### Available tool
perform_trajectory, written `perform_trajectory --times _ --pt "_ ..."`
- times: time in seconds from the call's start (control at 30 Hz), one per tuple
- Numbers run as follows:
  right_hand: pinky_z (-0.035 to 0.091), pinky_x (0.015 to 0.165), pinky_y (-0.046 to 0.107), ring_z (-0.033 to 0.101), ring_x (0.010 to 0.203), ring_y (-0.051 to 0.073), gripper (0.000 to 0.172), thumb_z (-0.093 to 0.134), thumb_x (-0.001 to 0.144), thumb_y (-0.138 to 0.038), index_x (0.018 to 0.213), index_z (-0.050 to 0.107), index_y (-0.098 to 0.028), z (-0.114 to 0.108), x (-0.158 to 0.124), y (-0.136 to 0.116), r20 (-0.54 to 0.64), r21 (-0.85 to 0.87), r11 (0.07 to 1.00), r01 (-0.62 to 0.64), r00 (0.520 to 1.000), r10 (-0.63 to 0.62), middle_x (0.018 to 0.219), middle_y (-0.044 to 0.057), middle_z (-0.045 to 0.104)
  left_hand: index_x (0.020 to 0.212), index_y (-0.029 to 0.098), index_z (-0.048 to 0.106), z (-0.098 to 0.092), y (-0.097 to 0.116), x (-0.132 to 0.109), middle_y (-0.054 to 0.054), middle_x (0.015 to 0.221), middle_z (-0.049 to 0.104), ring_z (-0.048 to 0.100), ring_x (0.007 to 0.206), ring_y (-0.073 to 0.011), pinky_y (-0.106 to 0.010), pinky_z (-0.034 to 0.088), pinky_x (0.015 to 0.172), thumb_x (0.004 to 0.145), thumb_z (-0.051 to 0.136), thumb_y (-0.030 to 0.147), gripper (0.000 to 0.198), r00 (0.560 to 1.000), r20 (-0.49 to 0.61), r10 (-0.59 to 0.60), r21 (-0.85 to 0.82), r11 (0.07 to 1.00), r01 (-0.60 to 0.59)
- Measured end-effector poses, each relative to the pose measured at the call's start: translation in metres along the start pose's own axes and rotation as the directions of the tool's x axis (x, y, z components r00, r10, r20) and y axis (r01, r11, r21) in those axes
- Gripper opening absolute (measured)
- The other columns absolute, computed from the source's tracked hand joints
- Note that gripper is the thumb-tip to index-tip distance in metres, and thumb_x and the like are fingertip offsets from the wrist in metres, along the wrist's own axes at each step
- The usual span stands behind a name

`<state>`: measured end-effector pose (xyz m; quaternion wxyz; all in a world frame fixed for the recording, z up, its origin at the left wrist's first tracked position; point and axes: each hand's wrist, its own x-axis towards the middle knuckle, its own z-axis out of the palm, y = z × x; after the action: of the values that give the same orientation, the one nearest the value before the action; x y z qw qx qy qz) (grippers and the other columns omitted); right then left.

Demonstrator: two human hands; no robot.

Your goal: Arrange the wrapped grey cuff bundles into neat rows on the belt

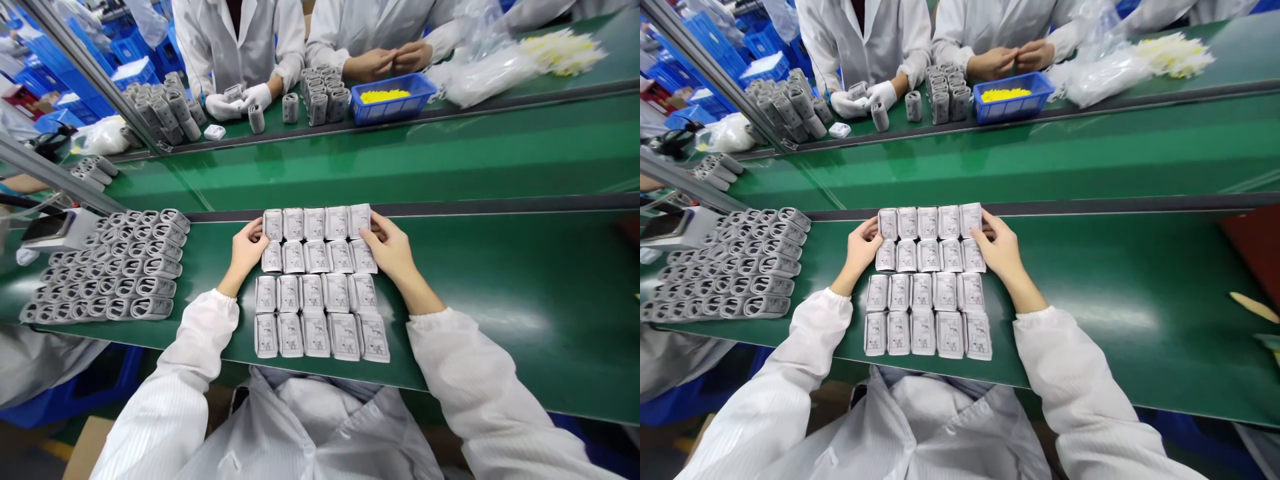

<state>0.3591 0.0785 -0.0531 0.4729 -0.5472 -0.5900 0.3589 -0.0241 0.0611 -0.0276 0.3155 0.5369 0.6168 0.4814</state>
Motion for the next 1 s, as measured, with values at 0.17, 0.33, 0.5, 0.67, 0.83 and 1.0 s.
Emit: perform_trajectory --times 0.17,0.33,0.5,0.67,0.83,1.0 --pt "0.071 0.109 0.057 0.081 0.116 0.035 0.085 0.078 0.095 -0.078 0.165 0.074 -0.030 -0.002 -0.001 -0.005 0.010 -0.010 1.000 0.010 1.000 -0.010 0.149 0.012 0.081 0.142 0.021 0.086 -0.001 0.004 0.004 -0.009 0.130 0.090 0.082 0.101 -0.0219 -0.033 0.066 0.088 0.080 0.074 0.014 0.063 0.997 0.065 0.049 0.090 0.994 -0.054" --pt "0.069 0.116 0.059 0.082 0.125 0.038 0.088 0.079 0.095 -0.079 0.166 0.073 -0.028 -0.001 -0.003 -0.009 -0.001 0.021 1.000 -0.010 1.000 0.010 0.157 0.011 0.079 0.144 0.023 0.086 -0.001 0.007 -0.001 -0.009 0.137 0.087 0.084 0.107 -0.0216 -0.033 0.068 0.093 0.088 0.070 0.019 0.058 0.990 0.081 0.114 0.032 0.993 -0.117" --pt "0.065 0.123 0.061 0.081 0.136 0.040 0.093 0.080 0.094 -0.084 0.167 0.072 -0.027 0.000 -0.003 -0.011 0.016 0.064 0.998 -0.015 1.000 0.014 0.163 0.009 0.076 0.148 0.021 0.083 -0.001 0.003 -0.002 -0.010 0.132 0.090 0.083 0.100 -0.0220 -0.036 0.070 0.090 0.091 0.078 0.030 0.058 0.992 0.077 0.096 -0.007 0.995 -0.096" --pt "0.064 0.126 0.060 0.080 0.138 0.041 0.094 0.083 0.093 -0.081 0.166 0.073 -0.024 0.001 -0.002 -0.013 0.009 0.095 0.995 -0.027 1.000 0.027 0.161 0.011 0.077 0.152 0.020 0.080 -0.001 0.001 0.000 -0.015 0.140 0.088 0.085 0.105 -0.0248 -0.037 0.070 0.089 0.092 0.085 0.038 0.063 0.989 0.093 0.114 -0.043 0.993 -0.110" --pt "0.064 0.126 0.061 0.081 0.138 0.041 0.091 0.083 0.093 -0.080 0.165 0.073 -0.025 0.000 -0.002 -0.014 -0.004 0.073 0.996 -0.043 0.999 0.044 0.158 0.010 0.079 0.153 0.020 0.078 -0.002 0.001 0.000 -0.018 0.145 0.086 0.087 0.107 -0.0271 -0.039 0.070 0.088 0.091 0.089 0.047 0.068 0.991 0.086 0.102 -0.046 0.994 -0.098" --pt "0.065 0.125 0.059 0.082 0.135 0.040 0.088 0.083 0.095 -0.076 0.165 0.074 -0.024 0.000 -0.002 -0.013 -0.007 0.071 0.997 -0.033 0.999 0.034 0.154 0.011 0.081 0.151 0.020 0.078 -0.003 -0.001 0.001 -0.019 0.141 0.087 0.087 0.106 -0.0276 -0.038 0.069 0.086 0.089 0.092 0.052 0.071 0.991 0.086 0.103 -0.051 0.994 -0.099"
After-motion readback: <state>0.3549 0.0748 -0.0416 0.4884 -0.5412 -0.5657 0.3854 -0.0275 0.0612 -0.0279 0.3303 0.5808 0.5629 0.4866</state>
